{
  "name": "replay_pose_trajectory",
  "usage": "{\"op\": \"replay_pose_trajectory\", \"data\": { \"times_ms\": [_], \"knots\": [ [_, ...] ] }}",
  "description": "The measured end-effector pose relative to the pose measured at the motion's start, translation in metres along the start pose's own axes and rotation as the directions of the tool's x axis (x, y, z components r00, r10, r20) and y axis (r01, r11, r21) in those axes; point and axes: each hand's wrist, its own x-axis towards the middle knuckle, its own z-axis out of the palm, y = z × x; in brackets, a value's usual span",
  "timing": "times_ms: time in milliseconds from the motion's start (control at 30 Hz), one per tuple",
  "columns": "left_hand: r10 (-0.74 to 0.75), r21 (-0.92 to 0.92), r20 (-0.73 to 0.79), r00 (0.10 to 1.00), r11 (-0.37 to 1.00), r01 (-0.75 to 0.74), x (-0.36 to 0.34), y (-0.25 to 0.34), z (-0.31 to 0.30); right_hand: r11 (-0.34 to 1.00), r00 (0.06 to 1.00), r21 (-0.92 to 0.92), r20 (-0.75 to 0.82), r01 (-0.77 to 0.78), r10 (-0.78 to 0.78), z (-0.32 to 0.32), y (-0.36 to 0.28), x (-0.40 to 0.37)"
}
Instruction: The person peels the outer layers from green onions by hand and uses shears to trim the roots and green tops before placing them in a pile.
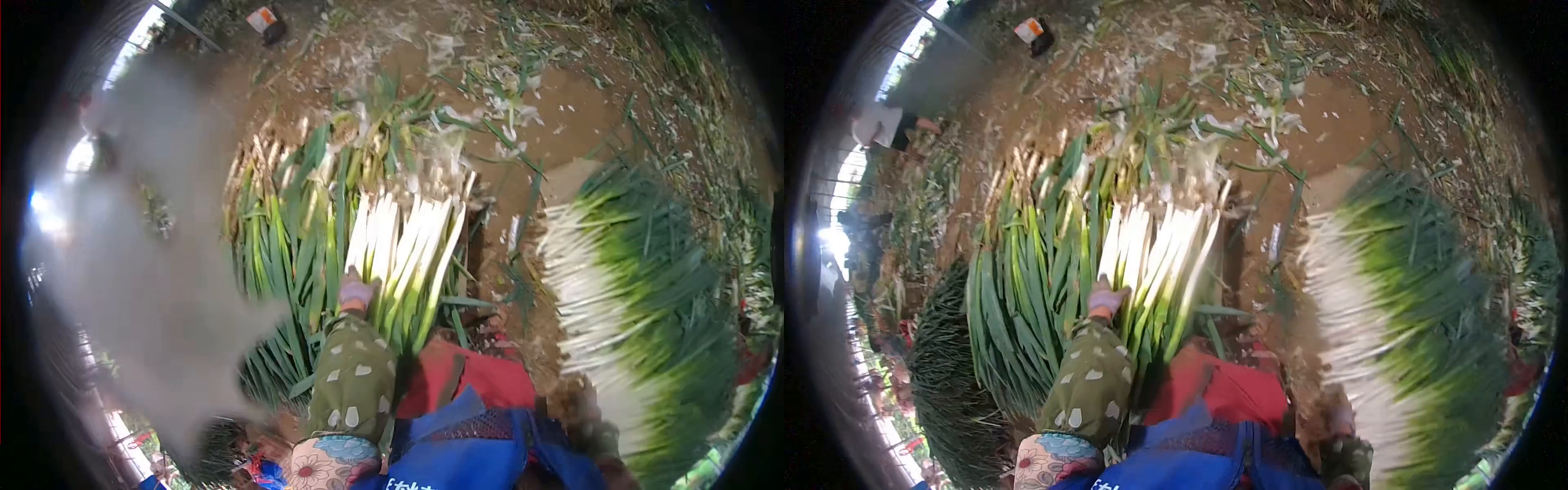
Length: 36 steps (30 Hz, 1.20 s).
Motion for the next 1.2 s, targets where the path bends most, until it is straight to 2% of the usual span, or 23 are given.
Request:
{"op": "replay_pose_trajectory", "data": {
  "times_ms": [33, 67, 100, 133, 167, 200, 233, 300, 333, 400, 433, 500, 600, 633, 700, 733, 833, 900, 967, 1100, 1133, 1167, 1200],
  "knots": [
    [0.065, -0.021, -0.158, 0.985, 0.997, -0.069, 0.012, -0.005, 0.021, 0.883, 0.991, 0.461, -0.05, -0.091, 0.128, -0.002, -0.008, 0.006],
    [0.157, 0.056, -0.262, 0.952, 0.988, -0.147, 0.002, 0.004, 0.016, 0.636, 0.963, 0.767, -0.099, -0.087, 0.251, -0.006, -0.018, 0.012],
    [0.255, 0.14, -0.372, 0.893, 0.966, -0.218, -0.009, 0.019, 0.004, 0.704, 0.971, 0.696, -0.038, -0.143, 0.235, -0.038, -0.066, 0.006],
    [0.295, -0.073, -0.36, 0.885, 0.937, -0.342, -0.008, 0.028, 0.006, 0.762, 0.973, 0.617, 0.025, -0.194, 0.228, -0.076, -0.135, 0.003],
    [0.328, -0.286, -0.35, 0.878, 0.855, -0.433, -0.012, 0.038, 0.011, 0.747, 0.998, 0.664, -0.018, -0.027, 0.052, -0.069, -0.151, 0.024],
    [0.32, -0.406, -0.233, 0.918, 0.826, -0.391, -0.03, 0.055, -0.003, 0.839, 1.0, 0.544, -0.004, 0.01, -0.01, -0.072, -0.185, 0.046],
    [0.319, -0.414, -0.236, 0.918, 0.821, -0.392, -0.02, 0.048, 0.01, 0.908, 0.997, 0.414, 0.011, 0.061, -0.071, -0.075, -0.221, 0.067],
    [0.281, -0.172, -0.419, 0.864, 0.909, -0.379, 0.009, 0.036, 0.055, 0.827, 0.979, 0.538, 0.017, 0.161, -0.203, -0.074, -0.283, 0.111],
    [0.294, -0.165, -0.312, 0.903, 0.92, -0.356, 0.004, 0.036, 0.032, 0.734, 0.956, 0.633, -0.035, 0.246, -0.291, -0.075, -0.323, 0.128],
    [0.265, -0.263, -0.201, 0.943, 0.913, -0.312, 0.019, 0.022, 0.039, 0.676, 0.941, 0.737, 0.243, -0.021, -0.236, -0.056, -0.366, 0.183],
    [0.239, -0.357, -0.088, 0.967, 0.899, -0.255, 0.022, 0.014, 0.047, 0.674, 0.938, 0.738, 0.251, -0.025, -0.24, -0.029, -0.38, 0.215],
    [0.312, -0.226, -0.11, 0.944, 0.917, -0.329, 0.022, 0.009, 0.063, 0.605, 0.948, 0.796, 0.187, 0.007, -0.257, 0.034, -0.402, 0.289],
    [0.187, -0.295, 0.024, 0.982, 0.94, -0.172, 0.009, 0.022, 0.052, 0.787, 0.95, 0.578, 0.064, 0.213, -0.305, 0.012, -0.451, 0.28],
    [0.227, -0.255, 0.075, 0.971, 0.946, -0.202, 0.003, 0.031, 0.041, 0.57, 0.978, 0.816, 0.186, -0.099, -0.096, 0.012, -0.466, 0.271],
    [0.316, -0.181, 0.024, 0.948, 0.934, -0.307, 0.01, 0.033, 0.049, 0.673, 0.9, 0.699, 0.421, -0.242, -0.113, -0.021, -0.479, 0.258],
    [0.318, -0.179, 0.018, 0.948, 0.934, -0.31, 0.012, 0.036, 0.054, 0.718, 0.964, 0.696, 0.213, -0.035, -0.16, -0.029, -0.48, 0.255],
    [0.238, -0.195, 0.051, 0.97, 0.955, -0.224, 0.024, 0.038, 0.055, 0.774, 0.994, 0.633, 0.088, -0.006, -0.064, 0.005, -0.472, 0.292],
    [0.317, -0.13, 0.091, 0.944, 0.944, -0.304, 0.021, 0.049, 0.044, 0.698, 0.999, 0.716, -0.034, 0.005, 0.027, 0.005, -0.466, 0.278],
    [0.279, -0.086, 0.145, 0.949, 0.959, -0.269, 0.026, 0.061, 0.044, 0.301, 0.986, 0.952, -0.104, 0.06, 0.132, 0.012, -0.457, 0.283],
    [0.224, -0.085, 0.184, 0.957, 0.974, -0.211, 0.036, 0.08, 0.046, 0.479, 0.998, 0.878, -0.04, 0.008, 0.056, 0.033, -0.471, 0.305],
    [0.342, -0.12, 0.07, 0.937, 0.935, -0.332, 0.061, 0.066, 0.089, 0.396, 0.997, 0.916, 0.072, -0.063, -0.007, 0.015, -0.48, 0.288],
    [0.357, -0.11, 0.064, 0.932, 0.931, -0.349, 0.055, 0.064, 0.077, 0.382, 0.998, 0.922, 0.059, -0.053, -0.004, 0.005, -0.483, 0.279],
    [0.349, -0.292, 0.159, 0.924, 0.91, -0.293, 0.037, 0.065, 0.058, 0.331, 0.985, 0.934, 0.164, -0.139, -0.05, -0.004, -0.48, 0.271]
  ]
}}
